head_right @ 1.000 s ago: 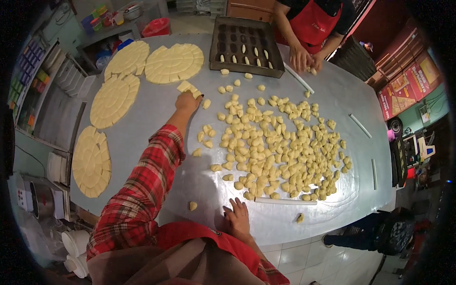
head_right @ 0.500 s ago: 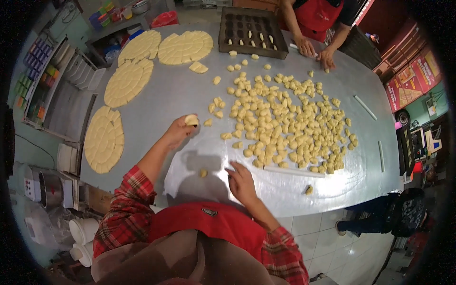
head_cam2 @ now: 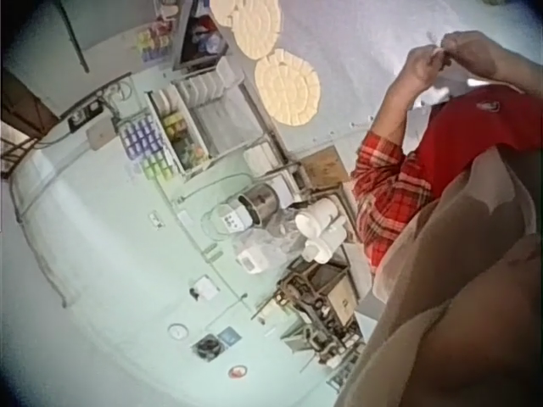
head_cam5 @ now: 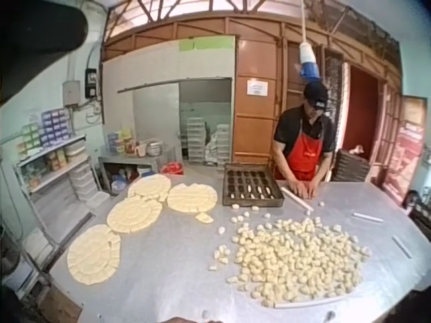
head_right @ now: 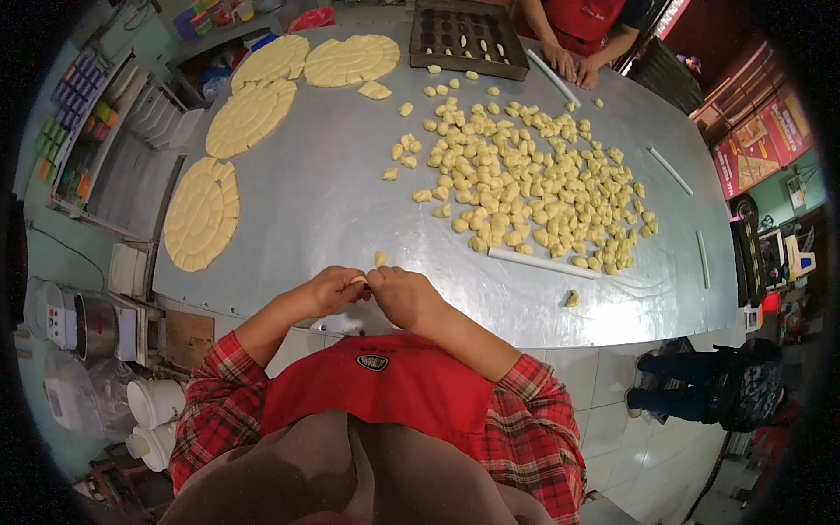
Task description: Shaping small pieces of dough into uniform round balls on a large metal production table.
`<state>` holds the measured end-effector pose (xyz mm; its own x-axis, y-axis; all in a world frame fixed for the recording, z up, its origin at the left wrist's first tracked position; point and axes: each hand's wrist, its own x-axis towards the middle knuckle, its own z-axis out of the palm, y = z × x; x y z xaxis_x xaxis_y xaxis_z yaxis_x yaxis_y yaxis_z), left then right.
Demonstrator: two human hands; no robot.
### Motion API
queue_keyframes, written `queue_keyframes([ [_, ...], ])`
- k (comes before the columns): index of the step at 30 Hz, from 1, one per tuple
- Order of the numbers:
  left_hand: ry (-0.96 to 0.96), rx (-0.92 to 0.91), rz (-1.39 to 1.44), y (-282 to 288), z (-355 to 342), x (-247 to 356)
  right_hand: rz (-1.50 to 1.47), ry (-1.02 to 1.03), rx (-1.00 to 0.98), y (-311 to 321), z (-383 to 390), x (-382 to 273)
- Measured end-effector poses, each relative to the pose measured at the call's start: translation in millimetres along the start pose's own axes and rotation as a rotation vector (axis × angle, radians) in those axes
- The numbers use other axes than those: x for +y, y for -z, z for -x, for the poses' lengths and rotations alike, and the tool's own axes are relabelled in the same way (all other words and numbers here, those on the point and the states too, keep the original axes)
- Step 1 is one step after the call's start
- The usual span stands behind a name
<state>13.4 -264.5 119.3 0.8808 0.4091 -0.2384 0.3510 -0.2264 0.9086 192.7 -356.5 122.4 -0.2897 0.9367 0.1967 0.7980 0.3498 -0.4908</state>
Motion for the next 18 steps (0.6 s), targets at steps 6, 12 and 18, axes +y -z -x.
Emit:
queue_keyframes([
  [6, 0.140, 0.259, 0.422, -12, -8, -48, -0.385, -0.124, -0.175, 10, 45, 9],
  [12, 0.061, 0.630, -0.817, -16, 22, -96, 0.238, -0.149, 0.014, -13, 135, 88],
  [18, -0.077, 0.627, -0.826, -5, -57, -107, 0.126, -0.107, -0.103, -54, 68, 79],
])
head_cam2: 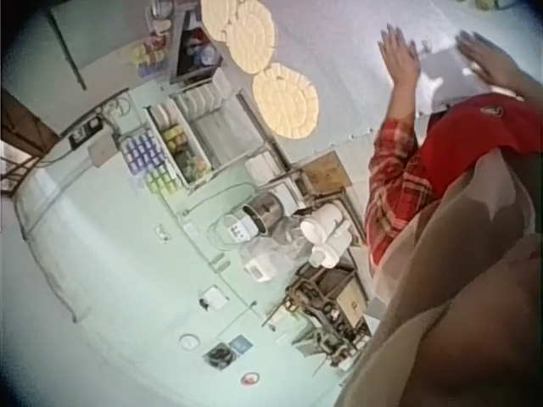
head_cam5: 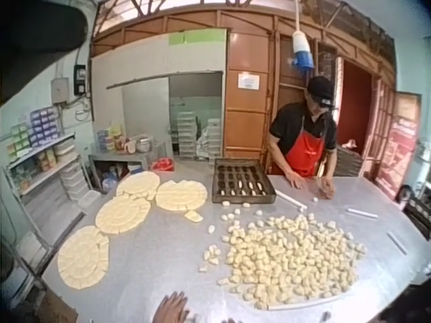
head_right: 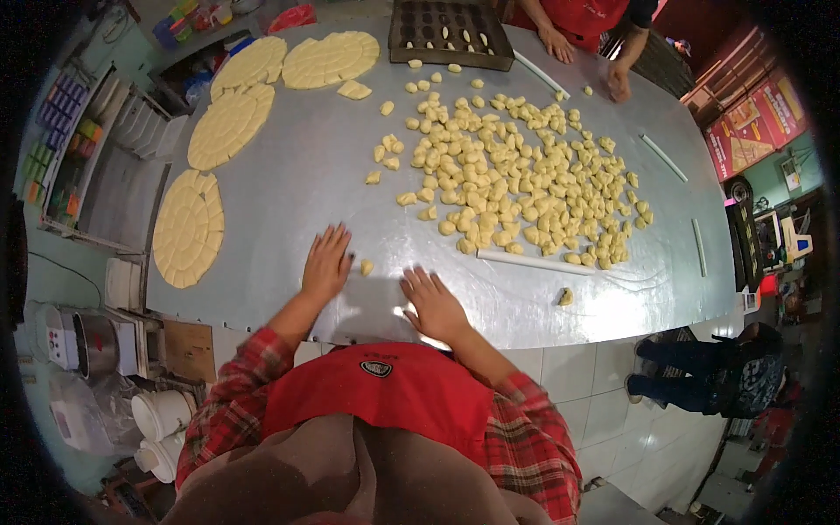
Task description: Shaping small pieces of dough into uniform round balls on a large metal production table.
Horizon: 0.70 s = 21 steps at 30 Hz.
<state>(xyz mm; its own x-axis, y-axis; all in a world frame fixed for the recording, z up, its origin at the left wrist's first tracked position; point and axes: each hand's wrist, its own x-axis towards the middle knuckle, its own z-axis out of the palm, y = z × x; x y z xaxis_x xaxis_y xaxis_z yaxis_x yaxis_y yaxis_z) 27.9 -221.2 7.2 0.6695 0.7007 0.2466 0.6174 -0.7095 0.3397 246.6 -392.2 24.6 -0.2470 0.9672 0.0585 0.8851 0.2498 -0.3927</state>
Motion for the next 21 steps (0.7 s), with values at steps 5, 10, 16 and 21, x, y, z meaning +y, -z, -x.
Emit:
queue_keyframes([
  [5, 0.021, 0.155, 0.125, 12, -46, -30, 0.103, -0.098, 0.227, 12, -16, 44],
  [10, 0.243, 0.124, 0.198, 43, 15, -53, -0.005, -0.101, 0.208, 8, 61, 31],
  [16, 0.158, -0.025, 1.012, -5, -138, 32, -0.255, -0.190, 0.518, 77, -77, 68],
  [21, 0.025, 0.094, 0.389, -9, -279, -27, -0.015, -0.181, 0.542, 98, -119, 63],
])
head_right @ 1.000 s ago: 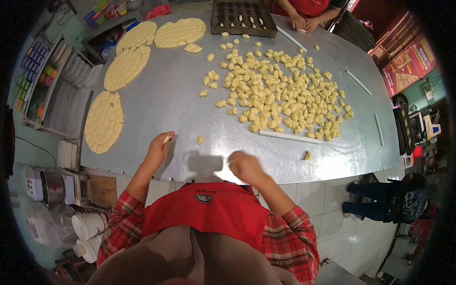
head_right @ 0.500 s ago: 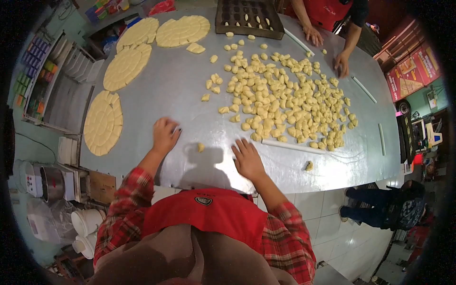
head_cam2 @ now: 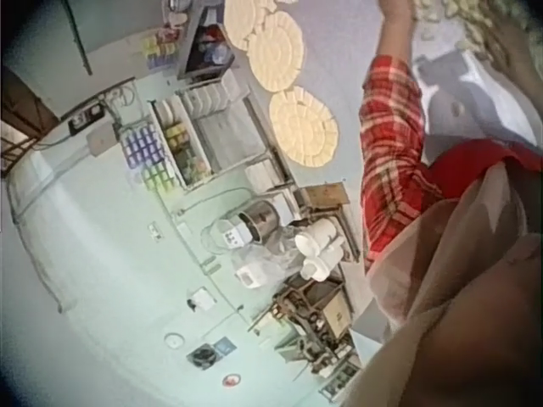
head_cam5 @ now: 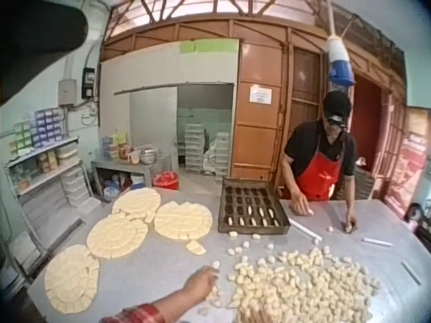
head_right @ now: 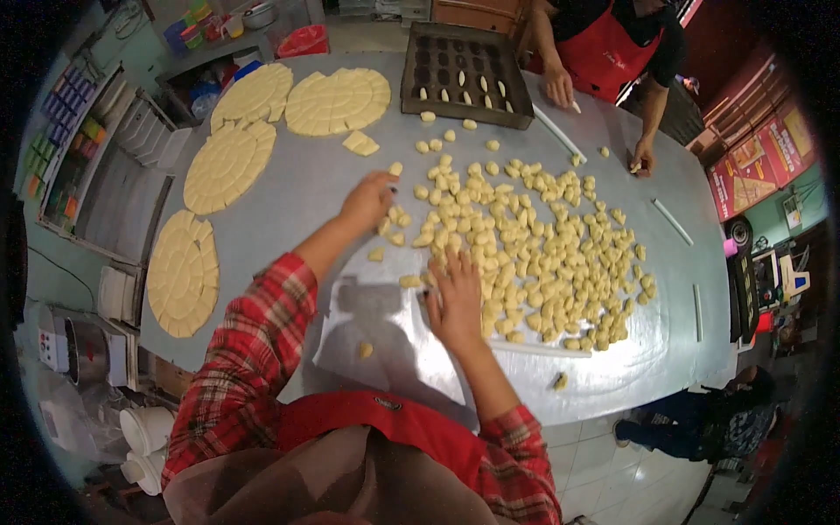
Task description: Shaping small pieces of dough into uniform round balls on a large metal production table.
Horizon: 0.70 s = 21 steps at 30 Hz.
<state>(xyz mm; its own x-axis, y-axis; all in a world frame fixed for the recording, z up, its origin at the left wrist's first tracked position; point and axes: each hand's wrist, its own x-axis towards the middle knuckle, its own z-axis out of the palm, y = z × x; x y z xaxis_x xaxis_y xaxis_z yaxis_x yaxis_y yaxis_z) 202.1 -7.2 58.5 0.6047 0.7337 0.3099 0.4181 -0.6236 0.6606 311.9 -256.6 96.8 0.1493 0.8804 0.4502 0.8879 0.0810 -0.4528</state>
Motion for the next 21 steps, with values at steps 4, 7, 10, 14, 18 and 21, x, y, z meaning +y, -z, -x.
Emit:
queue_keyframes([
  [4, -0.116, 0.076, -0.424, 9, -80, -81, -0.222, -0.032, -0.110, -19, 67, -7],
  [7, -0.409, 0.154, -0.792, 16, -107, -136, -0.333, 0.028, -0.141, -45, 113, -9],
  [10, 0.009, -0.305, -0.836, 12, -137, -125, -0.301, -0.048, -0.176, -40, 128, -1],
  [14, 0.044, -0.472, -1.050, 37, -137, -108, -0.263, -0.126, -0.185, -39, 126, -8],
  [18, -0.278, -0.009, -0.758, 63, -88, -125, -0.262, -0.085, -0.171, -39, 130, -12],
  [21, -0.072, 0.115, -0.034, 66, -44, -99, -0.268, -0.112, -0.142, -39, 135, -13],
])
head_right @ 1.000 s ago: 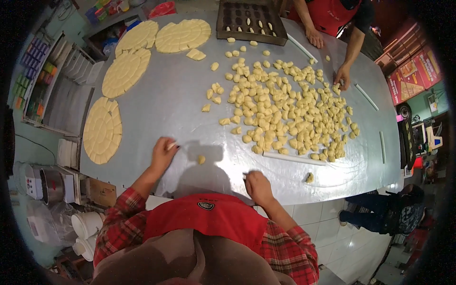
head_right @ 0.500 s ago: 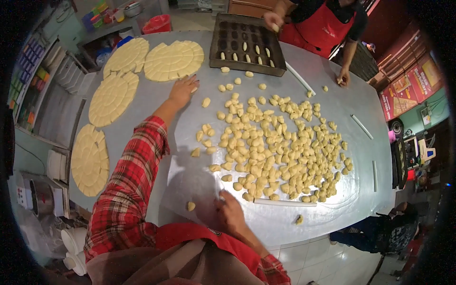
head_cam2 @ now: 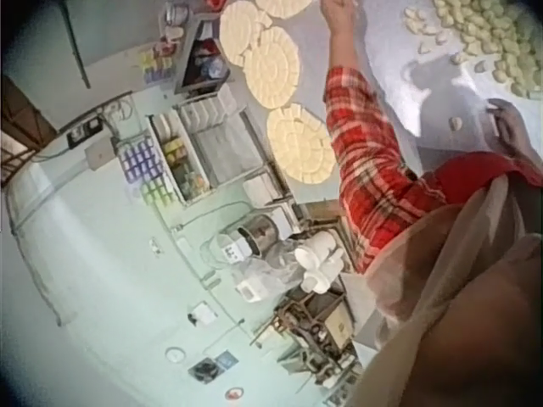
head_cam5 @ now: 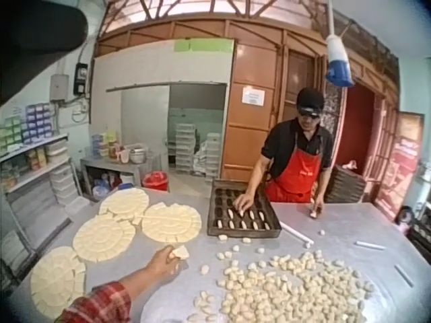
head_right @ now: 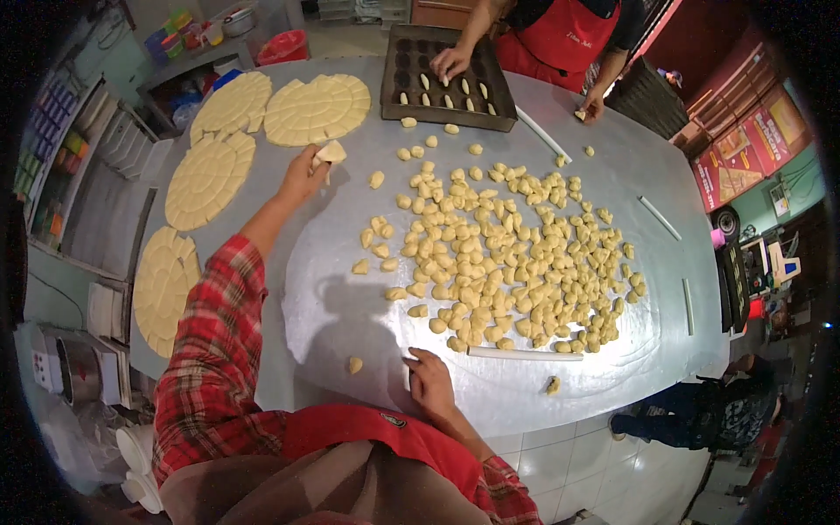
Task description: Shaping small pieces of dough into uniform round balls on a large metal production table.
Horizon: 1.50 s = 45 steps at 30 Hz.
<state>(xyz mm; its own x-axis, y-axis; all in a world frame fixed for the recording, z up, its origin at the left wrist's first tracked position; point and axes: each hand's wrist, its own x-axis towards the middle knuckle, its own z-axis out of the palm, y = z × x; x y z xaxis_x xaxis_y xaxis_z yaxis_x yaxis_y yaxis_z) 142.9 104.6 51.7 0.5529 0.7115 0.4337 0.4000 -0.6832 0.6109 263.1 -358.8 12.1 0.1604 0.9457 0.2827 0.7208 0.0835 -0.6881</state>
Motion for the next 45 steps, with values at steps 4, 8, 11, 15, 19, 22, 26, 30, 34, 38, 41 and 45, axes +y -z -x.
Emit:
queue_keyframes([
  [4, 0.443, -0.316, 0.915, 14, 85, 97, -0.659, -0.276, 0.094, -9, -19, -2],
  [8, 0.282, -0.785, 0.570, 38, 190, 183, -1.131, -0.462, -0.061, 20, -87, -62],
  [11, 0.275, -0.796, 0.359, 54, 234, 212, -0.954, -0.477, -0.210, 18, -76, -65],
  [15, 0.140, -0.546, 0.111, 55, 297, 175, -0.495, -0.251, 0.063, 11, -24, -15],
  [19, 0.520, -0.535, 0.329, 67, 334, 184, 0.350, -0.098, -0.292, 52, 7, -34],
  [22, 0.494, -0.763, 0.506, 59, 329, 212, 0.166, 0.232, -0.065, 49, 12, -75],
  [26, 0.357, -0.657, 0.532, 45, 322, 263, -0.241, 0.234, -0.227, 26, 11, -117],
  [30, 0.315, -0.774, 0.332, 52, 318, 266, -0.102, 0.128, -0.325, 39, 18, -106],
  [34, 0.477, -0.935, 0.517, 63, 327, 269, -0.047, 0.354, -0.174, 56, 24, -129],
  [38, 0.462, -1.086, 0.527, 66, 329, 266, 0.062, 0.359, -0.269, 35, 32, -132],
  [41, 0.498, -0.893, 0.551, 62, 340, 272, 0.171, 0.280, -0.366, 28, 35, -126],
  [45, 0.464, -0.788, 0.663, 54, 360, 257, 0.025, 0.216, -0.436, 24, 34, -114],
])
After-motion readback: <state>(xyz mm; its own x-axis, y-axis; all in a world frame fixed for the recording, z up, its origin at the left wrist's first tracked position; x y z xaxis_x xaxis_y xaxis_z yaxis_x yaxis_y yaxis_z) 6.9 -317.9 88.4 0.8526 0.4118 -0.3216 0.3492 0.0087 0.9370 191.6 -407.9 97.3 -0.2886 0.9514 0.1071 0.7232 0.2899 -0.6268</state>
